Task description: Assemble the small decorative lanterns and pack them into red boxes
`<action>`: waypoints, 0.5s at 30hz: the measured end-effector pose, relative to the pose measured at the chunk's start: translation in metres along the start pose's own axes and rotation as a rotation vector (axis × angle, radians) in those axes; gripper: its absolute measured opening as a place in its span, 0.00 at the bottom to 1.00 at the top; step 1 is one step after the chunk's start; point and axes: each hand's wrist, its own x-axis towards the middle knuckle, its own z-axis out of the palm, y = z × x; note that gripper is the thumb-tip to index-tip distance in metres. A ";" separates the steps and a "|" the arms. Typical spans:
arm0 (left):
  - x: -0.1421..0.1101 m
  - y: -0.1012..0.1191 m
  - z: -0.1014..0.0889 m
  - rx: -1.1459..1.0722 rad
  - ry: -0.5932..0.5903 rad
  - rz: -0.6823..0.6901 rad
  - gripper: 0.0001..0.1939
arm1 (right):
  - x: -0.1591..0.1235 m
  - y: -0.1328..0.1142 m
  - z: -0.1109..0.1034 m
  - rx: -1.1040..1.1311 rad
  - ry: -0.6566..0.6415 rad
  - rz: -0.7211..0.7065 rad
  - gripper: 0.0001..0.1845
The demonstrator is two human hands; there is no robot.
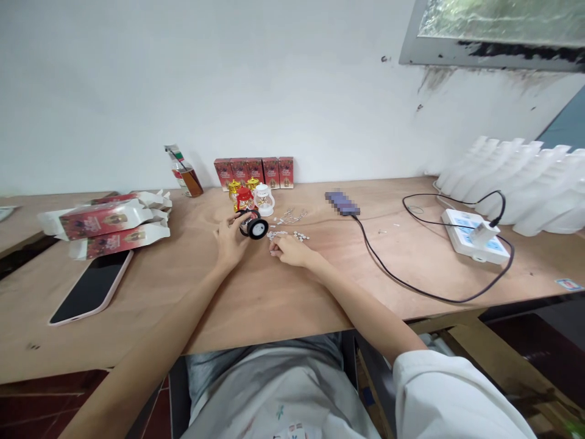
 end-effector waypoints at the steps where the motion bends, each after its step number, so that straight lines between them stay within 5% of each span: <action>1: 0.000 0.000 0.000 0.001 -0.002 0.000 0.25 | 0.000 0.001 0.000 0.021 -0.010 0.018 0.06; 15: 0.001 -0.001 -0.001 -0.004 -0.014 -0.001 0.26 | -0.001 -0.005 -0.009 0.009 -0.140 0.135 0.03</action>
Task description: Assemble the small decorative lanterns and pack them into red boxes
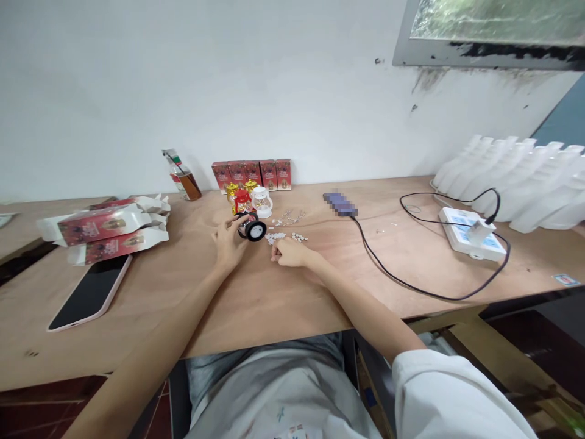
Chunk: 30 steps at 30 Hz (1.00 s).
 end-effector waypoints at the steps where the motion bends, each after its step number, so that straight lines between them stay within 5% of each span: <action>1: 0.000 0.000 0.000 0.000 0.001 0.003 0.26 | 0.000 -0.001 0.000 -0.003 0.006 0.000 0.03; 24: 0.000 0.002 -0.001 0.005 -0.017 0.011 0.26 | 0.002 0.004 0.000 0.038 0.009 0.029 0.03; 30: 0.001 -0.001 0.002 -0.069 0.019 -0.027 0.27 | 0.001 0.005 0.004 0.159 0.067 -0.099 0.05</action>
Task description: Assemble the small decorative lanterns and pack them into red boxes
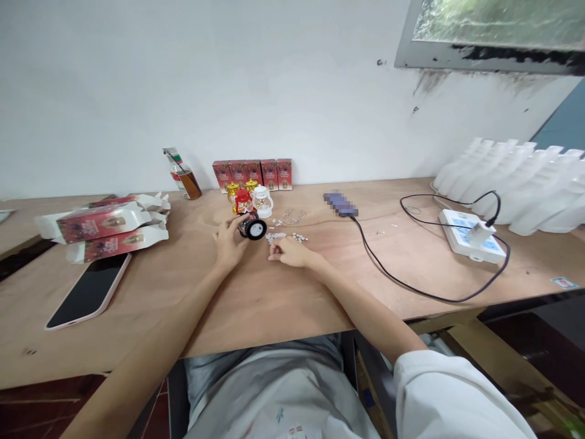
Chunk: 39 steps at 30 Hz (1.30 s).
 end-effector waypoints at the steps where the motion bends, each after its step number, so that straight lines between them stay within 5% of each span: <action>1: 0.001 -0.002 0.001 -0.042 0.009 -0.017 0.27 | -0.001 -0.002 0.001 -0.005 0.042 -0.057 0.05; 7: 0.006 -0.015 0.010 -0.346 -0.045 -0.036 0.29 | -0.007 -0.014 0.004 -0.336 0.530 -0.350 0.10; 11: 0.004 -0.014 0.012 -0.392 -0.130 0.055 0.28 | -0.007 -0.013 0.003 -0.556 0.638 -0.421 0.13; 16: 0.001 -0.009 0.012 -0.296 -0.168 0.143 0.27 | -0.006 -0.010 0.003 -0.691 0.675 -0.457 0.16; 39: -0.002 0.003 0.004 -0.098 -0.158 0.090 0.26 | -0.003 -0.006 0.005 -0.731 0.560 -0.399 0.18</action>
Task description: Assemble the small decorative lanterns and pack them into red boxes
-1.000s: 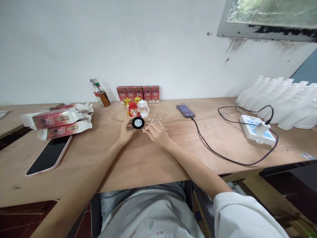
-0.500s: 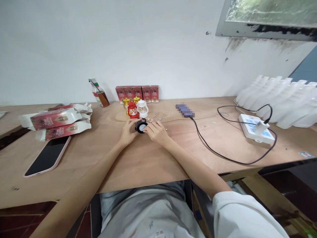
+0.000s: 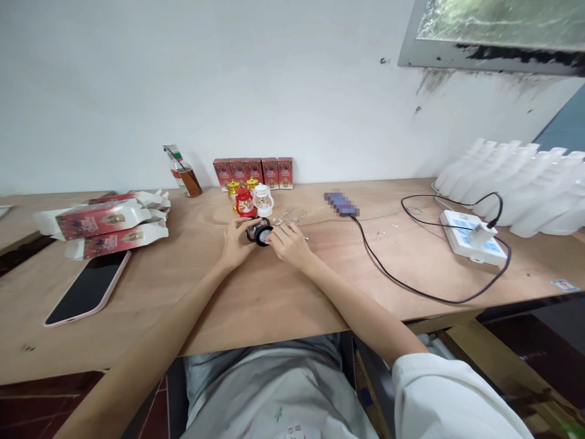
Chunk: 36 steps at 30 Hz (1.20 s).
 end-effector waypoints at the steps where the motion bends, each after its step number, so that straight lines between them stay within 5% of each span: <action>1: 0.000 -0.001 0.000 0.002 0.011 0.008 0.26 | 0.000 0.000 0.000 -0.002 0.004 -0.004 0.18; 17: 0.001 -0.003 0.002 0.023 0.025 0.104 0.24 | -0.001 0.003 0.002 -0.005 0.010 -0.009 0.16; 36: 0.000 0.004 -0.002 0.108 0.008 0.056 0.24 | -0.005 0.013 0.006 0.286 0.099 0.065 0.11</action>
